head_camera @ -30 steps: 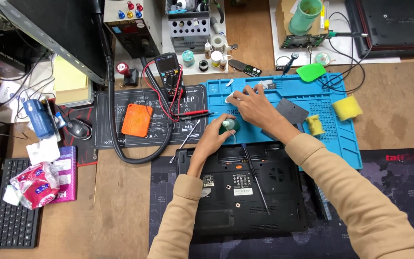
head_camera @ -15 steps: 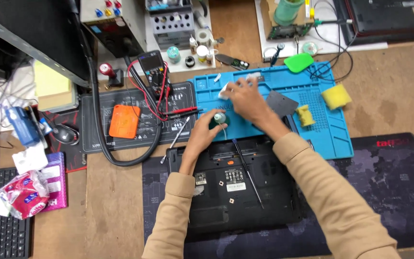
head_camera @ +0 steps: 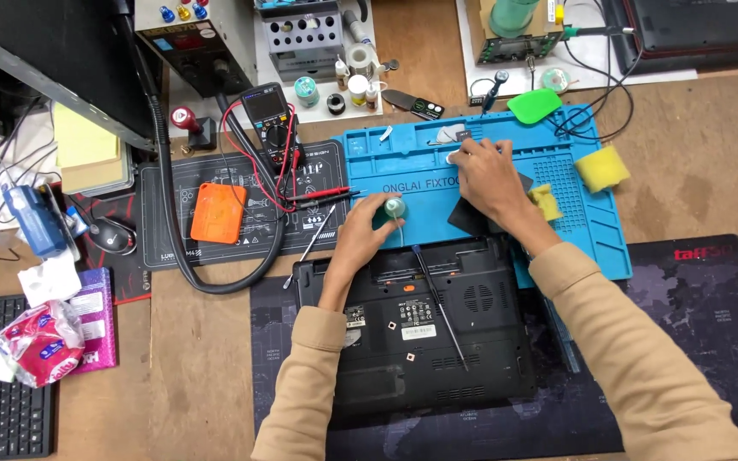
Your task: Disassembling a laptop to access internal components and applying maintenance materials.
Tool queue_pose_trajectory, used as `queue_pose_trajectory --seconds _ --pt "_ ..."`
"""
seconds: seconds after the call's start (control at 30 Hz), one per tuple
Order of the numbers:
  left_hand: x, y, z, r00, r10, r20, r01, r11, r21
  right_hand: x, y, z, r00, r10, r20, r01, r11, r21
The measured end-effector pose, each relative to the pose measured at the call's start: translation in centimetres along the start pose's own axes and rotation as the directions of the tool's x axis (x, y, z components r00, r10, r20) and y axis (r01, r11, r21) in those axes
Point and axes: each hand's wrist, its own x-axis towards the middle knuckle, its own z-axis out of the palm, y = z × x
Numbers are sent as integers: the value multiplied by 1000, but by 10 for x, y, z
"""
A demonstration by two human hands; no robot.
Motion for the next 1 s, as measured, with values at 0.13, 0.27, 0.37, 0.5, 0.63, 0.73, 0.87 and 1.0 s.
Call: queue_pose_trajectory --seconds 0.13,0.27,0.37,0.5,0.63,0.73,0.87,1.0 --pt "-3 7 -1 1000 10 3 -10 1000 -8 13 -8 -40 994 47 100 -66 978 197" --pt "-1 5 0 1000 5 -17 -6 1000 -10 36 -41 -60 999 48 4 -44 870 492" --pt "0 2 0 1000 -21 -8 21 1000 -2 56 -65 -27 995 -5 -104 55 872 487" --pt "3 -9 4 999 -47 13 47 999 26 93 -90 32 958 -146 -249 196 962 192" --pt "5 -19 9 997 -74 15 74 997 33 101 -102 28 910 -317 -266 309 948 -73" --pt "5 -12 6 998 -57 3 57 998 2 95 -99 11 881 -388 -272 345 919 -192" --pt "5 -13 3 998 -58 19 58 998 12 99 -95 23 930 -342 -133 340 940 -37" --pt "2 2 -9 999 9 -36 -13 995 -95 101 -84 26 949 -298 104 272 939 209"
